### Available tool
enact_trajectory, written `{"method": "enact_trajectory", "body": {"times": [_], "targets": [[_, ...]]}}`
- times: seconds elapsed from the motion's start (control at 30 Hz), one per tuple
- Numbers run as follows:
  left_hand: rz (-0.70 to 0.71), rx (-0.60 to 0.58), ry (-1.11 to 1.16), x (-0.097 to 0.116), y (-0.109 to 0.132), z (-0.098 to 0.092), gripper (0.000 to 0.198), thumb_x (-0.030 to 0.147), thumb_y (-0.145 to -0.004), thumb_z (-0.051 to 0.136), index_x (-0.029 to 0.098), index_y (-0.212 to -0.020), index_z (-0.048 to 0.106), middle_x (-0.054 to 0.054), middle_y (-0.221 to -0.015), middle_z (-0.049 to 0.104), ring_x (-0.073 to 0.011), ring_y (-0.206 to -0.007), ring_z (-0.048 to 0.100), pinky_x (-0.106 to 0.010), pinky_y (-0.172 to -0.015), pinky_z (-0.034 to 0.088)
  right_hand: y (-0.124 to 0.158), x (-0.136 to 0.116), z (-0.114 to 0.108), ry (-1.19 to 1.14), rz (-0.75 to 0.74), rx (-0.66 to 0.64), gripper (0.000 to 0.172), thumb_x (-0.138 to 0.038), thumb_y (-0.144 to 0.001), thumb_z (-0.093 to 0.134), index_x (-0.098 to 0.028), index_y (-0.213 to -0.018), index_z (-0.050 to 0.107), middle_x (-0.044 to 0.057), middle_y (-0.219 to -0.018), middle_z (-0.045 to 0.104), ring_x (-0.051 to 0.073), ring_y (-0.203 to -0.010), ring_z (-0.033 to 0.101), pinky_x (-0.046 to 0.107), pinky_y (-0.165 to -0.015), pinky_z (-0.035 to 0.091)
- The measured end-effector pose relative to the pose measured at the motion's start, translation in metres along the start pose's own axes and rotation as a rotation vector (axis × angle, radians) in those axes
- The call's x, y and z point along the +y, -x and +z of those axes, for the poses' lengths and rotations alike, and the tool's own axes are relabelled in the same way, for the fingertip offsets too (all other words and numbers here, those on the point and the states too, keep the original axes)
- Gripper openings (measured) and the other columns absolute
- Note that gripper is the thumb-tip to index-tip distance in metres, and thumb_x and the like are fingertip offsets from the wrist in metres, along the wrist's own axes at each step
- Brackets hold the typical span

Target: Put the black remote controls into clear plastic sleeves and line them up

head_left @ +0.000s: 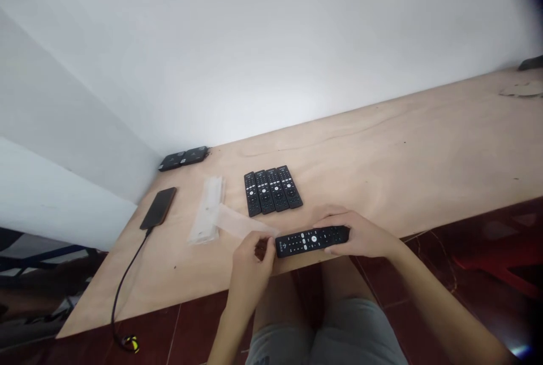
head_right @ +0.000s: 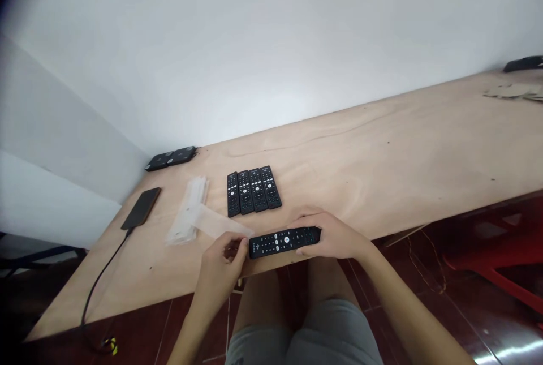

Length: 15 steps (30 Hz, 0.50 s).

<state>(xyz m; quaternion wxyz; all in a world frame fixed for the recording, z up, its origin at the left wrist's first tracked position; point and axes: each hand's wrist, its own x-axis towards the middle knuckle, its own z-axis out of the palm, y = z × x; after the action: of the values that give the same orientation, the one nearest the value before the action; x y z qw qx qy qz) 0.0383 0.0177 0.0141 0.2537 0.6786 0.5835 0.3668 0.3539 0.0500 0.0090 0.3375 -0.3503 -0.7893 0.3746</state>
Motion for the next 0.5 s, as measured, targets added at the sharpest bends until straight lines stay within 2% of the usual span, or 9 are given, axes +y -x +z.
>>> {"method": "enact_trajectory", "body": {"times": [0.2, 0.3, 0.4, 0.5], "targets": [[0.002, -0.038, -0.015, 0.004, 0.000, 0.000, 0.023, 0.037, -0.103, 0.064, 0.021, -0.095, 0.077, -0.003, -0.086, 0.078, -0.0198, -0.074, 0.072, -0.031, -0.069, 0.056, -0.001, 0.002, 0.002, 0.029, -0.008, 0.011, 0.051, -0.028, -0.085, 0.091, -0.034, -0.135, 0.080, 0.006, -0.140, 0.073, 0.034, -0.131, 0.067, 0.051, -0.119, 0.050], [0.015, -0.122, 0.008, 0.004, -0.002, -0.006, 0.022, 0.035, -0.105, 0.062, 0.021, -0.099, 0.078, -0.004, -0.090, 0.079, -0.0208, -0.078, 0.073, -0.032, -0.071, 0.058, -0.002, 0.002, 0.003, 0.075, -0.006, -0.001, 0.052, -0.030, -0.088, 0.089, -0.035, -0.138, 0.078, 0.006, -0.143, 0.072, 0.035, -0.133, 0.065, 0.052, -0.119, 0.050], [0.133, -0.256, -0.036, 0.005, -0.006, -0.022, 0.022, 0.028, -0.108, 0.057, 0.023, -0.112, 0.079, -0.008, -0.109, 0.077, -0.0230, -0.096, 0.074, -0.035, -0.081, 0.062, -0.002, 0.001, 0.005, 0.146, 0.006, -0.015, 0.051, -0.032, -0.090, 0.087, -0.035, -0.140, 0.076, 0.006, -0.144, 0.070, 0.035, -0.134, 0.064, 0.052, -0.119, 0.050], [0.314, -0.378, -0.161, 0.004, -0.012, -0.041, 0.030, 0.021, -0.108, 0.057, 0.030, -0.130, 0.076, -0.011, -0.136, 0.068, -0.0275, -0.127, 0.066, -0.044, -0.104, 0.061, -0.003, 0.001, 0.008, 0.182, 0.006, -0.006, 0.051, -0.033, -0.091, 0.087, -0.033, -0.141, 0.075, 0.008, -0.145, 0.070, 0.036, -0.134, 0.063, 0.052, -0.118, 0.050]]}}
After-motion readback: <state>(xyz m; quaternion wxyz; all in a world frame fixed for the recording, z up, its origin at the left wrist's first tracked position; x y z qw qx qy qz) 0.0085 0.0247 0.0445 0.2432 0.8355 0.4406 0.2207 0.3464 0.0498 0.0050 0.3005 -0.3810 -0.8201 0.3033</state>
